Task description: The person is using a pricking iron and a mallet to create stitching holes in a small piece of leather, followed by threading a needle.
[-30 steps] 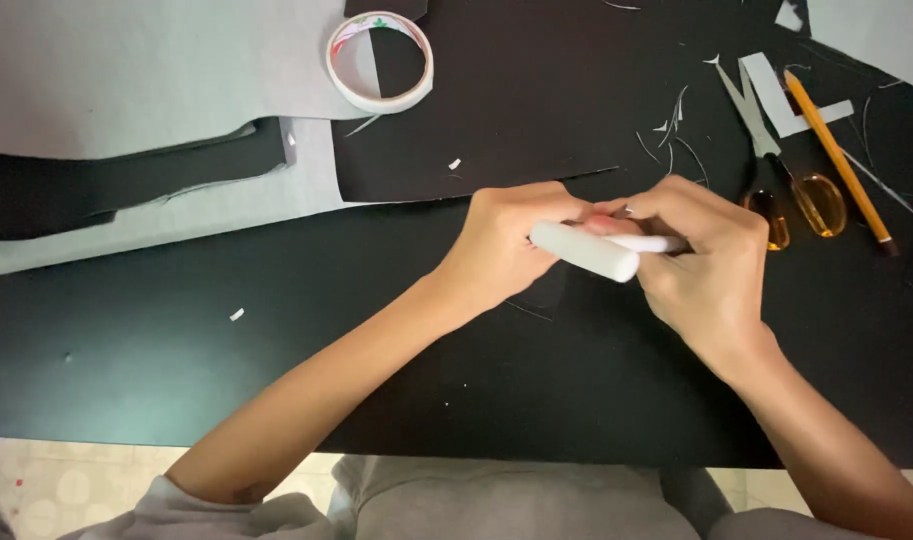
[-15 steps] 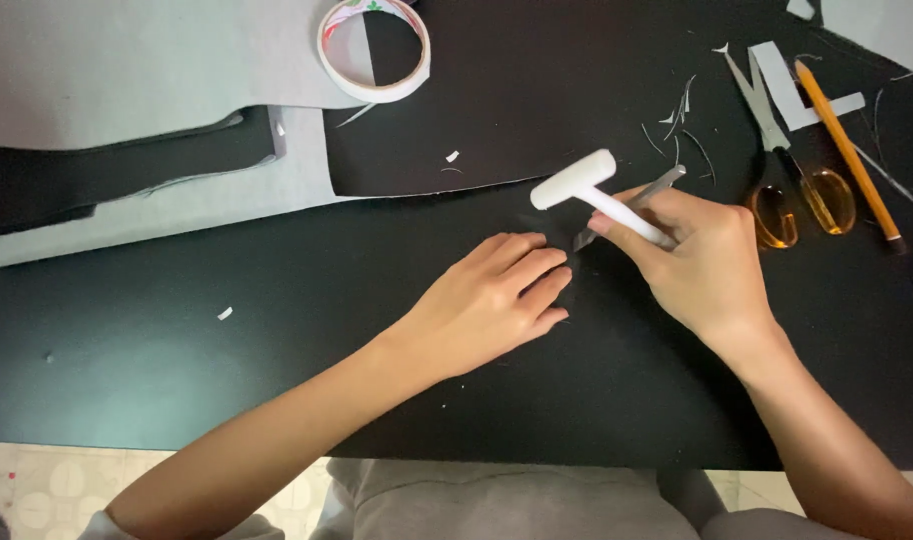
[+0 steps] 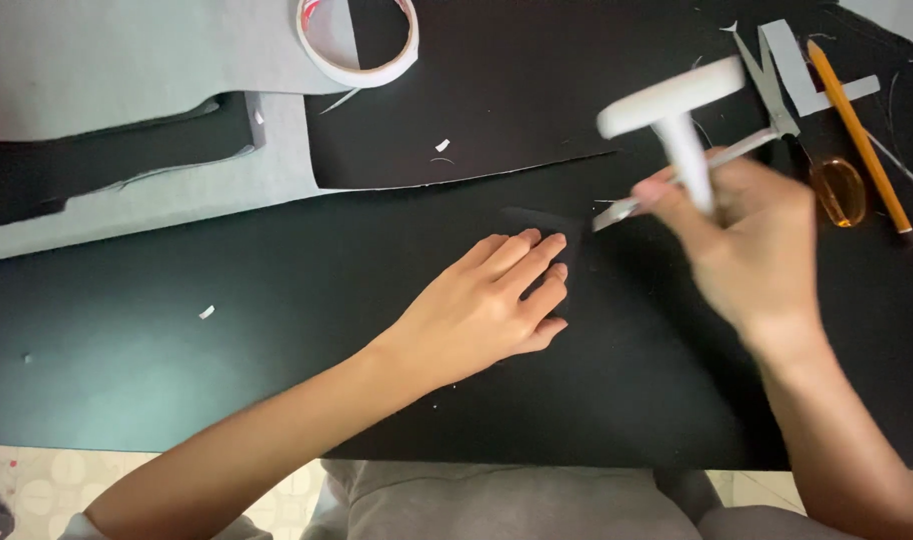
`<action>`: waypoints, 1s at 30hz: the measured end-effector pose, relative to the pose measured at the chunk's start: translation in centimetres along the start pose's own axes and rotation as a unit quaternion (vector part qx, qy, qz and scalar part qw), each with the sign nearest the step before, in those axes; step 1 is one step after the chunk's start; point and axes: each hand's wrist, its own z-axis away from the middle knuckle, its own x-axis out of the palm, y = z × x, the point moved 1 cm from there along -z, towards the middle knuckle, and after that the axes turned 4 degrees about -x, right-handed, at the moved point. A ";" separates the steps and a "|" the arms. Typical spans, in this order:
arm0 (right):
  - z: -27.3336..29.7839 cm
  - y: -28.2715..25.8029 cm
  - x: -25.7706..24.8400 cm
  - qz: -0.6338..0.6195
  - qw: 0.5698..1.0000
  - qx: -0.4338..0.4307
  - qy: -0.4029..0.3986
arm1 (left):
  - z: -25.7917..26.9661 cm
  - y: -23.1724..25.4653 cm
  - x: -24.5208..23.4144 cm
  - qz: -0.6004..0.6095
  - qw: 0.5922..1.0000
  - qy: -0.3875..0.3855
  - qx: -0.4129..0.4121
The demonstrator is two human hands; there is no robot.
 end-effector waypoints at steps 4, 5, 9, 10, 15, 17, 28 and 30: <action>-0.4 -2.1 -1.1 -0.117 0.991 0.063 0.013 | -0.1 -0.5 -0.4 0.023 1.000 -0.013 0.001; -0.5 -2.6 -1.1 -0.174 0.980 0.093 0.005 | -0.1 -0.7 -0.5 0.030 0.999 -0.023 0.002; -0.4 -2.0 -1.5 -0.188 0.979 0.079 -0.003 | -0.1 -1.3 -1.6 0.140 0.990 -0.001 0.009; -0.4 -2.0 -1.5 -0.158 0.983 0.090 -0.007 | -0.1 -1.6 -2.1 0.155 0.987 -0.028 0.020; -0.5 -1.9 -1.5 -0.107 0.991 0.063 -0.049 | -0.8 -1.9 -3.6 0.157 0.986 -0.029 0.046; -0.4 -1.4 -1.4 -0.015 0.998 0.017 -0.064 | -1.4 -1.4 -4.1 0.090 0.996 -0.004 0.007; -0.2 -1.2 -0.7 0.020 0.993 0.047 -0.102 | -0.2 -1.3 -3.0 0.123 0.990 -0.067 0.003; 0.0 -1.2 -0.5 0.027 0.992 0.055 -0.111 | -0.2 -1.4 -3.0 0.135 0.989 -0.063 0.000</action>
